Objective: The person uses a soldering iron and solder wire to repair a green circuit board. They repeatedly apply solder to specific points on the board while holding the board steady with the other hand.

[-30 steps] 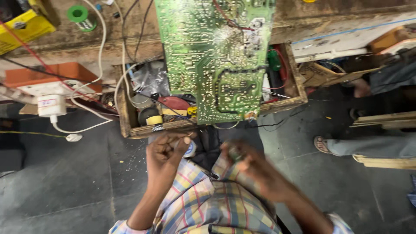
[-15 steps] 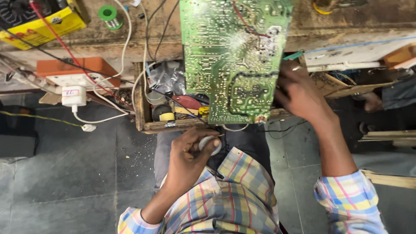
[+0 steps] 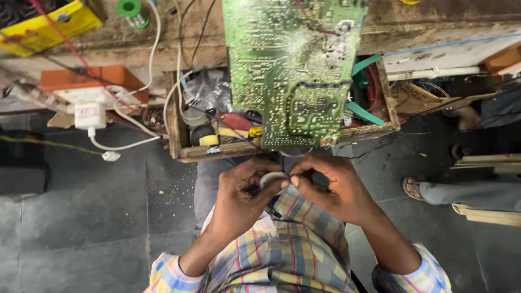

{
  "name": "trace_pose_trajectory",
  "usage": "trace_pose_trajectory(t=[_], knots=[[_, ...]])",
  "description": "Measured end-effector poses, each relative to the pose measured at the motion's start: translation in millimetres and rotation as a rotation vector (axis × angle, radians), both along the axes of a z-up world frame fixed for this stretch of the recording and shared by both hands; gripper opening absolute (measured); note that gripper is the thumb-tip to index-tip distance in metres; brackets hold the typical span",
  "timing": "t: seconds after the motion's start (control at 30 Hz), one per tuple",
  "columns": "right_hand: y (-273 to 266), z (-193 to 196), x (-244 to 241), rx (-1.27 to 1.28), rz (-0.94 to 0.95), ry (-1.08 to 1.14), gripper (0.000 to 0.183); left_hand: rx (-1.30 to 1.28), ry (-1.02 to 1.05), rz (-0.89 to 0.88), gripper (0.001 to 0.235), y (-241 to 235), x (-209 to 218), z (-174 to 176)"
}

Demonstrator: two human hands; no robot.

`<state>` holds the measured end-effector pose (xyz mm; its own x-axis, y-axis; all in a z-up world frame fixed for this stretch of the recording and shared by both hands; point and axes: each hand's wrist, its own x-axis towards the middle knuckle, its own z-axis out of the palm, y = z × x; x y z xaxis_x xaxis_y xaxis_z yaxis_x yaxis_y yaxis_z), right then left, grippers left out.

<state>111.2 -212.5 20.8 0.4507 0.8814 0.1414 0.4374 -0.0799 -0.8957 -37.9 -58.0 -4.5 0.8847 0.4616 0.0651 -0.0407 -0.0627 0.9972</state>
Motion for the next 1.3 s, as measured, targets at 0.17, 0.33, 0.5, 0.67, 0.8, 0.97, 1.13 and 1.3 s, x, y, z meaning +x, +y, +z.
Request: trace_pose_trajectory(t=[0.17,0.33,0.5,0.67,0.8,0.97,1.13,1.3], knots=[[1.6,1.9,-1.3,-0.027,-0.036,-0.047,0.007,-0.241,-0.055,-0.058,0.018,3.6,-6.3,-6.9],[4.7,-3.1,-5.1,0.063,-0.018,-0.132,0.009,-0.27,-0.085,0.127,0.016,2.2,-0.9,-13.9],[4.0,-10.5,-9.3,0.009,-0.076,-0.088,0.009,-0.355,-0.037,0.067,0.018,7.4,6.1,-13.8],[4.2,-19.2,-5.8,0.099,-0.02,-0.124,0.012,-0.273,0.119,-0.142,0.014,12.5,6.5,-3.6],[1.3,-17.3,1.8,0.003,-0.038,-0.279,0.013,0.211,-0.029,-0.085,0.008,13.9,4.6,5.1],[-3.9,2.9,8.6,0.062,-0.312,-0.35,0.013,0.319,0.077,0.072,0.007,23.1,0.6,14.8],[5.9,-2.1,-14.5,0.212,-0.108,-0.301,0.026,0.236,0.126,0.048,0.007,13.7,-0.1,20.6],[15.0,-6.7,-21.6,0.079,-0.088,-0.247,0.018,0.395,-0.084,-0.008,0.012,8.4,-0.6,31.0]])
